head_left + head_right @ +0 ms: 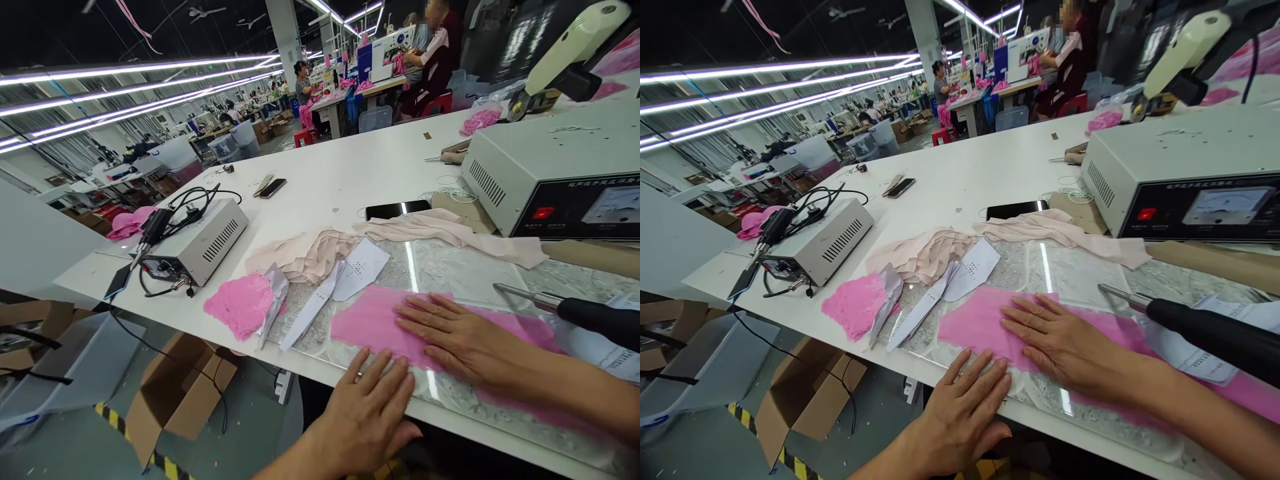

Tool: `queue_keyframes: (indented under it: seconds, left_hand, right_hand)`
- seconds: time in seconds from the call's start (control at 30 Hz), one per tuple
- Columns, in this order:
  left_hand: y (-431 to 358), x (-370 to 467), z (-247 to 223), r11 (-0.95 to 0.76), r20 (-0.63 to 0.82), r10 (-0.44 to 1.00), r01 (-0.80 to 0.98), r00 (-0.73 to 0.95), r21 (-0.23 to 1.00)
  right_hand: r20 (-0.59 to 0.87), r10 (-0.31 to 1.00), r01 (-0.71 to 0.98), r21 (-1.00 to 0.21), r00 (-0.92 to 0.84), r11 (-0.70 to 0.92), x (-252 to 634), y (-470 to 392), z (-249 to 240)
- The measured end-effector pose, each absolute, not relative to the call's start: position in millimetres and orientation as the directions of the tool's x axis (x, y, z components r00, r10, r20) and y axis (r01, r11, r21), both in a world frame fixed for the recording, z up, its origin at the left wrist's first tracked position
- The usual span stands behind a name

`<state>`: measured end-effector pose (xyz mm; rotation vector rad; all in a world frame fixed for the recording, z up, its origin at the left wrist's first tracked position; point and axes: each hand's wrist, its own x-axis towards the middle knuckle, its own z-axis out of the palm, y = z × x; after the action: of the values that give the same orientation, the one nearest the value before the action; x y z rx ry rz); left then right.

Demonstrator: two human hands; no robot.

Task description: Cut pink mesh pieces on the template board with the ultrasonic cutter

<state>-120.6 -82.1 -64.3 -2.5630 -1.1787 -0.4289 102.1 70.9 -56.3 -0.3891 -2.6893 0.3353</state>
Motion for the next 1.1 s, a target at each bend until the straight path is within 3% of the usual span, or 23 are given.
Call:
queue_keyframes:
  seconds: [0.23, 0.5, 0.7, 0.93, 1.1]
  left_hand:
    - [-82.2, -122.9, -60.0, -0.631, 0.393, 0.683, 0.768, 0.616, -0.107]
    - [-82.5, -135.7, -57.7, -0.508, 0.393, 0.769, 0.855, 0.505, -0.103]
    - [-80.0, -126.0, -59.8, -0.573, 0.407, 0.708, 0.806, 0.577, -0.147]
    - [-70.7, -115.6, -83.9, -0.559, 0.559, 0.619, 0.809, 0.552, -0.181]
    - [-70.6, -115.6, -84.7, -0.556, 0.567, 0.608, 0.807, 0.557, -0.196]
  right_hand:
    - [0.354, 0.33, 0.221, -0.314, -0.875, 0.923, 103.5, 68.1, -57.6]
    - [0.349, 0.302, 0.193, -0.315, -0.887, 0.929, 103.1, 64.5, -59.7]
    - [0.337, 0.307, 0.187, -0.343, -0.89, 0.921, 100.1, 65.5, -43.7]
    - [0.14, 0.149, 0.107, -0.266, -0.979, 0.958, 84.5, 60.0, -38.0]
    - [0.132, 0.218, 0.18, -0.253, -0.967, 0.951, 91.4, 73.7, -49.2]
